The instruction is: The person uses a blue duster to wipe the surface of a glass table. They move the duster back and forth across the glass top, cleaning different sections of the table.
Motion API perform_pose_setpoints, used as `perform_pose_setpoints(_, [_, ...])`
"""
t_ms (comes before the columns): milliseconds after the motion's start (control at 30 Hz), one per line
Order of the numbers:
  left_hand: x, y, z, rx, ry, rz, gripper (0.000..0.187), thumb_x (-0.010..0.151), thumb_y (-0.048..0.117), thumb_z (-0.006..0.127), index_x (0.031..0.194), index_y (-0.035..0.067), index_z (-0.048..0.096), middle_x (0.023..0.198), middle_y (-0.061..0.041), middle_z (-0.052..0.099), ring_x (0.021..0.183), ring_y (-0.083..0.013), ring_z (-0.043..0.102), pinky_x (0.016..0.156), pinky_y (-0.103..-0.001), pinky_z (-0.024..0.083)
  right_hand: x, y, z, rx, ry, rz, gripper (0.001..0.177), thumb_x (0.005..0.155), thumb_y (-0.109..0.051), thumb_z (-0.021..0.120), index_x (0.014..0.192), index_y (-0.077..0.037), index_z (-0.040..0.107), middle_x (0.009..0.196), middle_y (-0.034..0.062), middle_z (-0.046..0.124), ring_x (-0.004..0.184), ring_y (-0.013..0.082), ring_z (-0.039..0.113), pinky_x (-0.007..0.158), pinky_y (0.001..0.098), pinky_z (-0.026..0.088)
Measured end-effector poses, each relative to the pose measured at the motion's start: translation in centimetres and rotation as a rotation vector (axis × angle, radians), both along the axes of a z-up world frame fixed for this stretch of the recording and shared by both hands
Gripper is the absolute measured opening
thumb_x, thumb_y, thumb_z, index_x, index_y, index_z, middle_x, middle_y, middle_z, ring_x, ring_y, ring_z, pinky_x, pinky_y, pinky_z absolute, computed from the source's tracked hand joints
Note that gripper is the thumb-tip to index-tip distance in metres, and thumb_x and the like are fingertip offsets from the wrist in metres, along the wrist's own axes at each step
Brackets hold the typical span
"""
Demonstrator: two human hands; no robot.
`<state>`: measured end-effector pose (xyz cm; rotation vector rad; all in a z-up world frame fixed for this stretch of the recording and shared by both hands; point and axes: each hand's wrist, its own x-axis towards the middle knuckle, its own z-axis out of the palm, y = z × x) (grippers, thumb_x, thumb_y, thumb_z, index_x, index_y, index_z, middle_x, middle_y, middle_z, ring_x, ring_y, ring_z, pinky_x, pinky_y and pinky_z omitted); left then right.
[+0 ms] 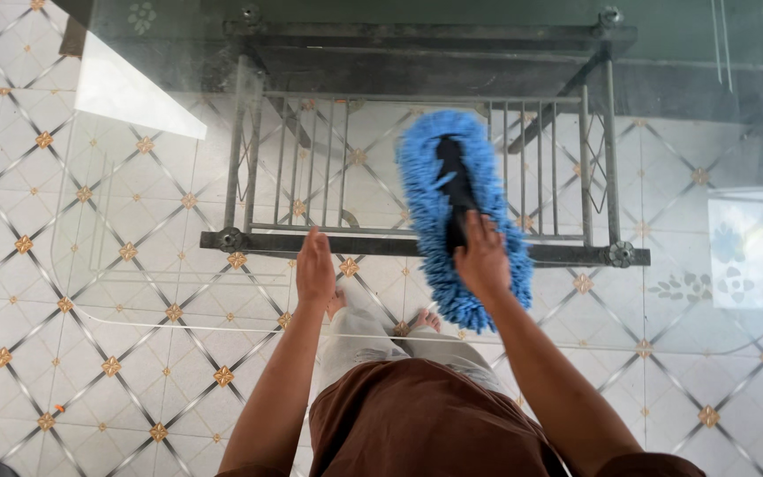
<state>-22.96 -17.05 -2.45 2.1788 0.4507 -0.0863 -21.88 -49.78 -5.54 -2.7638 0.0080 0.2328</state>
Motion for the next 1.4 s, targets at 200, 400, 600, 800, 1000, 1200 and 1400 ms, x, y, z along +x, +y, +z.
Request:
perform_pose_setpoints(200, [2.9, 1.7, -2.2, 0.254, -0.213, 0.125, 0.085, 0.106, 0.064, 0.007, 0.154, 0.004, 0.042, 0.158, -0.023, 0.042, 0.153, -0.0401, 0.028, 0.127, -0.051, 0.013, -7.0, 4.1, 3.5, 0.058, 0.247, 0.441, 0.076, 0.098, -0.029, 0.054, 0.164, -0.02, 0.017, 0.169, 0.0124, 0.018, 0.153, 0.0303, 0.019, 0.124, 0.0448, 0.013])
perform_pose_setpoints(400, [3.8, 1.3, -3.7, 0.364, 0.162, -0.092, 0.09, 0.095, 0.073, 0.035, 0.161, 0.013, 0.025, 0.169, -0.026, 0.014, 0.158, -0.0425, 0.005, 0.122, -0.059, 0.007, -11.7, -8.9, 4.2, 0.0, 0.392, 0.023, 0.084, 0.094, -0.04, 0.063, 0.164, -0.038, 0.016, 0.17, 0.0002, 0.021, 0.153, 0.0414, 0.018, 0.102, 0.052, 0.042])
perform_pose_setpoints(600, [2.9, 0.4, -3.2, 0.556, 0.461, -0.413, 0.126, 0.079, 0.082, 0.058, 0.163, 0.022, -0.014, 0.167, -0.023, -0.025, 0.151, -0.0386, -0.034, 0.119, -0.061, -0.017, -7.1, -20.3, 0.6, -0.046, 0.237, -0.432, 0.087, 0.089, -0.044, 0.067, 0.163, -0.035, 0.021, 0.158, 0.0074, 0.047, 0.114, 0.045, 0.066, 0.092, 0.054, 0.056])
perform_pose_setpoints(800, [2.9, 0.3, -3.4, 0.57, 0.46, -0.408, 0.126, 0.079, 0.083, 0.057, 0.163, 0.023, -0.014, 0.168, -0.021, -0.024, 0.151, -0.0377, -0.033, 0.119, -0.06, -0.018, 3.6, -16.1, -1.0, -0.086, 0.046, -0.332, 0.085, 0.094, -0.044, 0.062, 0.164, -0.02, 0.02, 0.16, 0.0152, 0.042, 0.118, 0.0435, 0.064, 0.089, 0.0536, 0.056])
perform_pose_setpoints(1000, [4.1, 0.9, -2.8, 0.516, 0.432, -0.342, 0.109, 0.081, 0.086, 0.051, 0.164, 0.028, 0.009, 0.172, -0.018, -0.005, 0.159, -0.034, -0.009, 0.126, -0.056, 0.002, -0.2, -2.4, 1.6, -0.157, 0.295, 0.196, 0.083, 0.1, -0.045, 0.055, 0.164, -0.027, 0.007, 0.169, 0.0102, 0.019, 0.149, 0.0298, 0.031, 0.124, 0.0489, 0.021])
perform_pose_setpoints(1200, [5.1, 0.7, 6.4, 0.317, 0.018, -0.223, 0.061, 0.092, 0.054, 0.064, 0.138, 0.014, 0.059, 0.145, -0.012, 0.06, 0.137, -0.0327, 0.052, 0.114, -0.049, 0.038, -6.2, -8.1, 3.5, -0.1, 0.343, -0.068, 0.078, 0.093, -0.047, 0.062, 0.16, -0.034, 0.024, 0.165, -0.0025, 0.031, 0.134, 0.0371, 0.051, 0.116, 0.0469, 0.039])
perform_pose_setpoints(1400, [0.8, -6.0, 24.6, -0.121, -0.64, -0.446, 0.022, 0.103, 0.031, 0.061, 0.095, 0.012, 0.068, 0.097, 0.0, 0.075, 0.093, -0.0157, 0.073, 0.098, -0.038, 0.055, 0.6, -18.6, -1.1, -0.053, 0.172, -0.544, 0.085, 0.094, -0.044, 0.064, 0.167, -0.021, 0.026, 0.145, 0.0223, 0.058, 0.117, 0.0467, 0.064, 0.098, 0.0558, 0.051])
